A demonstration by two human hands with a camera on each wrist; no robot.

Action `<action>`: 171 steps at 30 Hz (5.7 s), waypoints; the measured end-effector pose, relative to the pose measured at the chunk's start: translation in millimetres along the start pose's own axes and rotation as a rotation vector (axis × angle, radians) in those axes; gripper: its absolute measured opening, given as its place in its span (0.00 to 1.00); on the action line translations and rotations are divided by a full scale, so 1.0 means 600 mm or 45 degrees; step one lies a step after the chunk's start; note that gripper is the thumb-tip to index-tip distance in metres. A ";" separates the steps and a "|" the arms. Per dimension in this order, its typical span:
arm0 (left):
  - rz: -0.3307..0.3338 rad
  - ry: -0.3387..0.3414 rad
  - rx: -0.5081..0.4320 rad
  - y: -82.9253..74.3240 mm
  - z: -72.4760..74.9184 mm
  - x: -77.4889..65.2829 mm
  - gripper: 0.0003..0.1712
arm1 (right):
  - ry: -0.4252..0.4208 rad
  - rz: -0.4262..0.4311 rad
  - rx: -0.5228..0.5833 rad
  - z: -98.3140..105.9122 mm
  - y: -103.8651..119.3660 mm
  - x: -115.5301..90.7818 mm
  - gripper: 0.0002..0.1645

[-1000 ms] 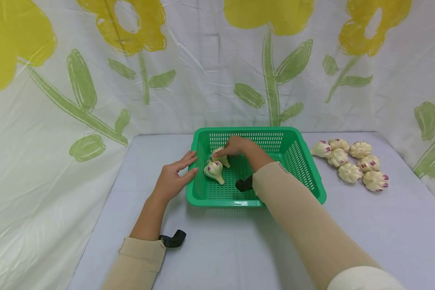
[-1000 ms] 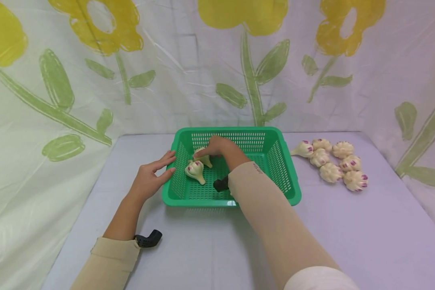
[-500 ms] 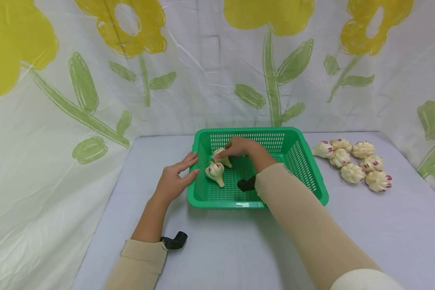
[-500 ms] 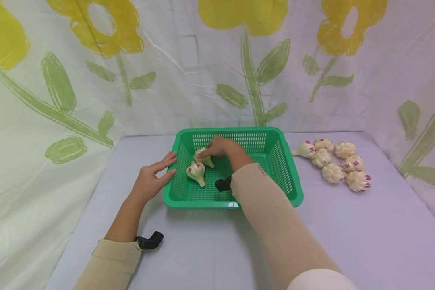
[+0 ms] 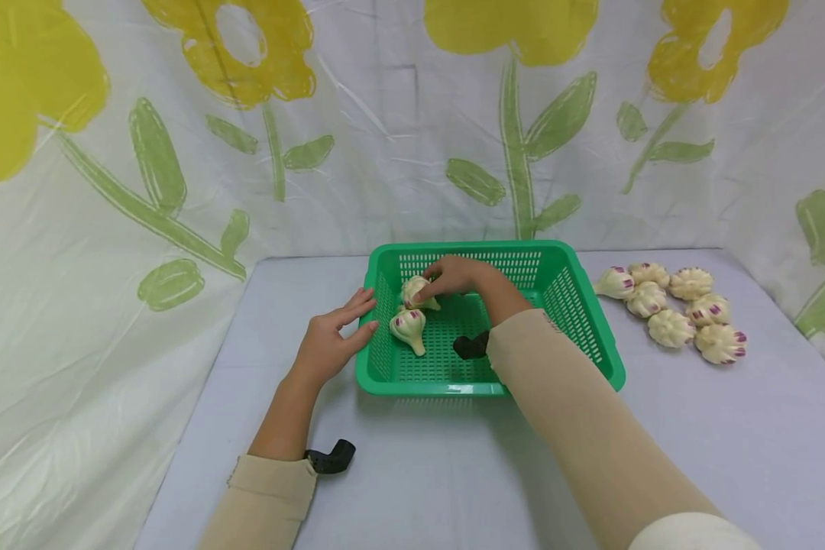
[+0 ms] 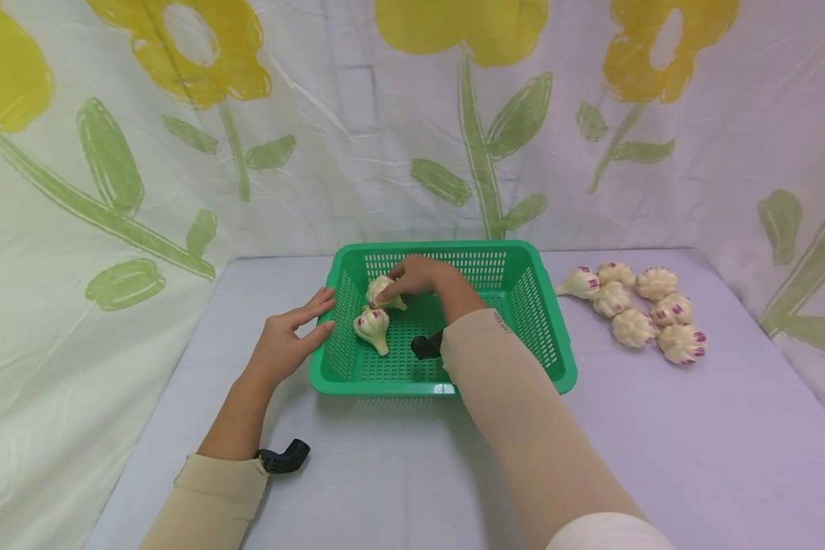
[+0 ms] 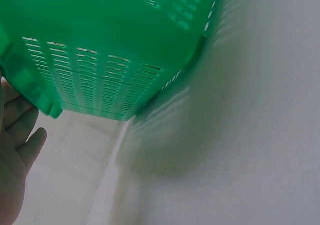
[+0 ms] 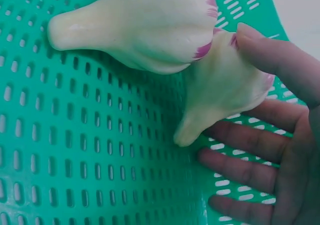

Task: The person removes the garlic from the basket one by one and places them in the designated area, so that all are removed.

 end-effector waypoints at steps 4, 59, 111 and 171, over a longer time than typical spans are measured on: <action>-0.008 0.000 -0.008 0.000 -0.001 -0.001 0.25 | -0.027 0.074 0.002 0.005 0.006 0.009 0.51; -0.029 0.011 0.003 -0.005 -0.005 0.007 0.25 | -0.193 0.365 0.516 0.069 0.048 -0.061 0.46; 0.014 -0.024 0.001 0.003 -0.003 -0.004 0.24 | -0.917 -0.086 0.408 0.159 -0.307 -0.508 0.46; 0.032 -0.015 -0.013 -0.001 -0.003 0.000 0.25 | -0.628 -0.444 0.064 -0.014 -0.416 -0.443 0.57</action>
Point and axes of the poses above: each hand's wrist, its own x-axis towards the middle knuckle, its own z-axis out of the back of the hand, y = z × x, the point moved 10 cm from there along x, towards the middle knuckle, and after that the axes turned 4 degrees about y, right-handed, at the moved point
